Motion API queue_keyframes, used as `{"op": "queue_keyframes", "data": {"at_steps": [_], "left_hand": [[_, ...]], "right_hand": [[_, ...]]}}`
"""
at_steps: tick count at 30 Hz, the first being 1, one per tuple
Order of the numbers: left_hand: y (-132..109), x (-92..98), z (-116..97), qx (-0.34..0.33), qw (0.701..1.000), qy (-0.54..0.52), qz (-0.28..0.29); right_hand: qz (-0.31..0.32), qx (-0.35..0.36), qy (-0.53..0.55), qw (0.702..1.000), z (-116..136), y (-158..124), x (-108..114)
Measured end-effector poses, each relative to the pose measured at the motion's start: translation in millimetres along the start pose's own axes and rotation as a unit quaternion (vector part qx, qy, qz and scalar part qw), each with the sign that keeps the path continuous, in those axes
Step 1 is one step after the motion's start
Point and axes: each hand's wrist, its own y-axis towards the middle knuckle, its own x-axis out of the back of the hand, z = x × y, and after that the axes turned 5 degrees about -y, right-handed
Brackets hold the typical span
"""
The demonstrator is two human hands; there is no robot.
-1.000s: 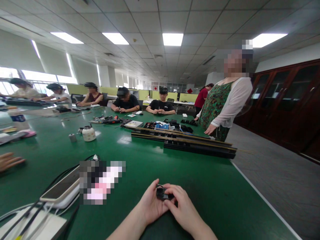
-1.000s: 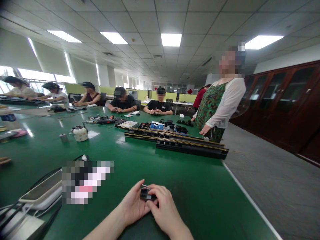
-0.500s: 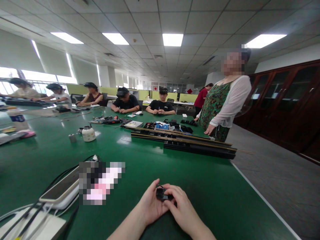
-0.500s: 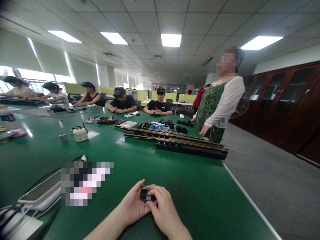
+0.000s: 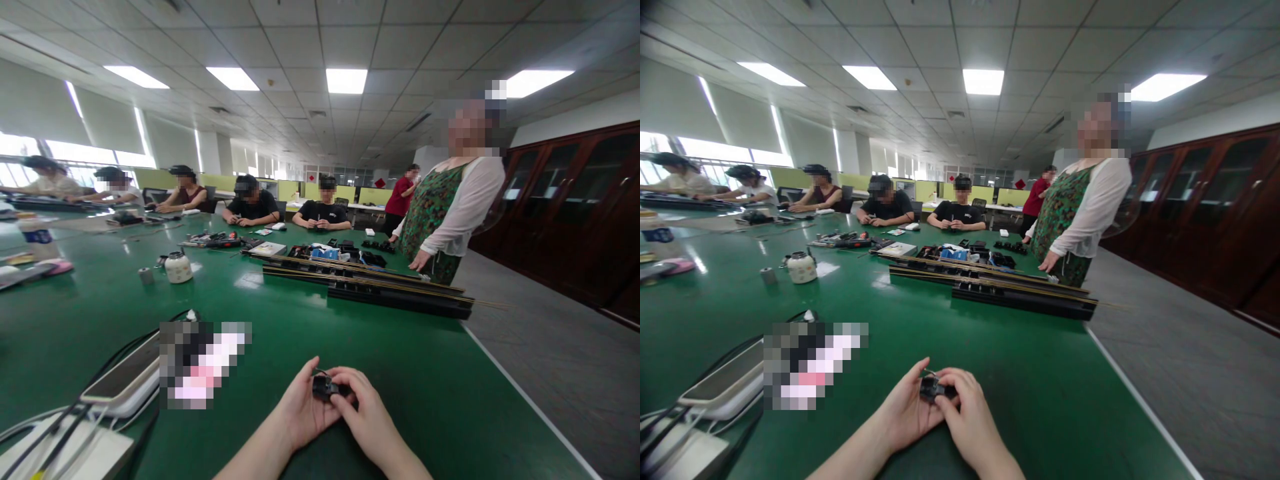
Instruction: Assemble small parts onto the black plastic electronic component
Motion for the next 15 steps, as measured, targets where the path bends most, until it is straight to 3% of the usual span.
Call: {"op": "queue_keyframes", "data": {"at_steps": [8, 15], "left_hand": [[2, 3.1, -1, -0.005, 1.0, -0.013, 0.004], [6, 11.6, -3, 0.0, 1.0, -0.019, 0.011]], "right_hand": [[-0.046, -0.068, 0.096, 0.992, -13, 4, -2], [-0.114, -0.101, 0.218, 0.964, -30, 9, -6]]}}
